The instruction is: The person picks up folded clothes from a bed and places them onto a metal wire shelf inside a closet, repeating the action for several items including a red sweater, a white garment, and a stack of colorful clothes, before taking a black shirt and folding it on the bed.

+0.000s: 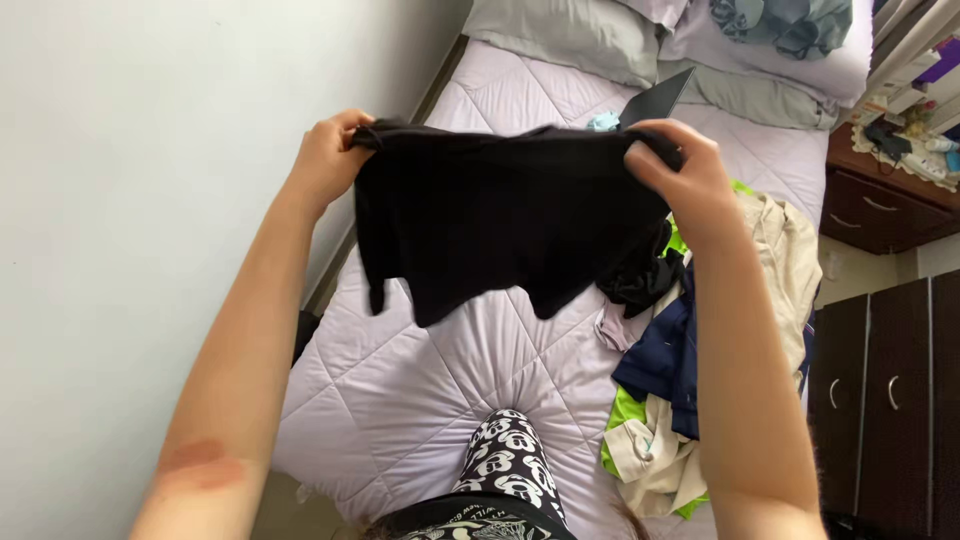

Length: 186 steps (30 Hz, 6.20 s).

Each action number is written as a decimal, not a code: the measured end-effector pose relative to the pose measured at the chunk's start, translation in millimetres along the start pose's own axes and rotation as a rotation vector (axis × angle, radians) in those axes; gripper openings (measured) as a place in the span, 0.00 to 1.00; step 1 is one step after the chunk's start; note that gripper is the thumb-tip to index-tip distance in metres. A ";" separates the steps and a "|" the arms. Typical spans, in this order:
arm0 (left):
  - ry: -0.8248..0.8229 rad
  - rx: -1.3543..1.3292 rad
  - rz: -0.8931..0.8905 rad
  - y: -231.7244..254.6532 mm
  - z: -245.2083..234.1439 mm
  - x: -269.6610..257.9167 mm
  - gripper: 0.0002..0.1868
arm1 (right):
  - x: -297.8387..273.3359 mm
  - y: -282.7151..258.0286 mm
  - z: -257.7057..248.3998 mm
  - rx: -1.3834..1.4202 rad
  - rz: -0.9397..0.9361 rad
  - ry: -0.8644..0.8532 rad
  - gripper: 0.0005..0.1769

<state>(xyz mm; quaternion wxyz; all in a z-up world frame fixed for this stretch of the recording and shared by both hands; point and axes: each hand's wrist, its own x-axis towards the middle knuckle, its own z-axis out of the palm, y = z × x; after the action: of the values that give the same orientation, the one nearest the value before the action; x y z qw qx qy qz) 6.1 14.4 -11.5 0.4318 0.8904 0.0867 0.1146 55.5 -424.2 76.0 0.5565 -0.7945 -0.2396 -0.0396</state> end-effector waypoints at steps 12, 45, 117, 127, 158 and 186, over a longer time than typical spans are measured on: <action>-0.003 -0.316 0.105 17.7 46.2 -9.3 0.39 | 9.6 9.6 30.3 0.412 0.568 -0.082 0.12; 0.198 -0.348 0.096 -1.3 41.0 -48.5 0.16 | -17.7 44.1 56.5 0.322 0.445 0.288 0.17; -0.404 0.549 -0.583 -272.5 362.1 -50.3 0.50 | -122.7 506.7 199.4 -0.666 0.419 -0.101 0.45; -0.101 0.558 -1.180 -489.8 356.5 -272.4 0.41 | -395.8 579.0 213.5 -0.424 1.322 -0.129 0.61; 0.042 -0.050 -0.888 -448.8 190.0 -451.8 0.21 | -571.6 377.9 192.8 -0.063 1.388 0.323 0.23; 0.017 0.082 -0.829 -449.0 312.8 -91.7 0.54 | -270.9 583.9 164.8 -0.339 1.006 0.272 0.48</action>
<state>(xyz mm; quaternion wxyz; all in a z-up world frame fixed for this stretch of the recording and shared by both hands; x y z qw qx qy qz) -19.4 31.6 -565.4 0.4048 0.7956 0.4460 -0.0653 31.0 -521.6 -580.8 0.3968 -0.8775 0.2537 0.0909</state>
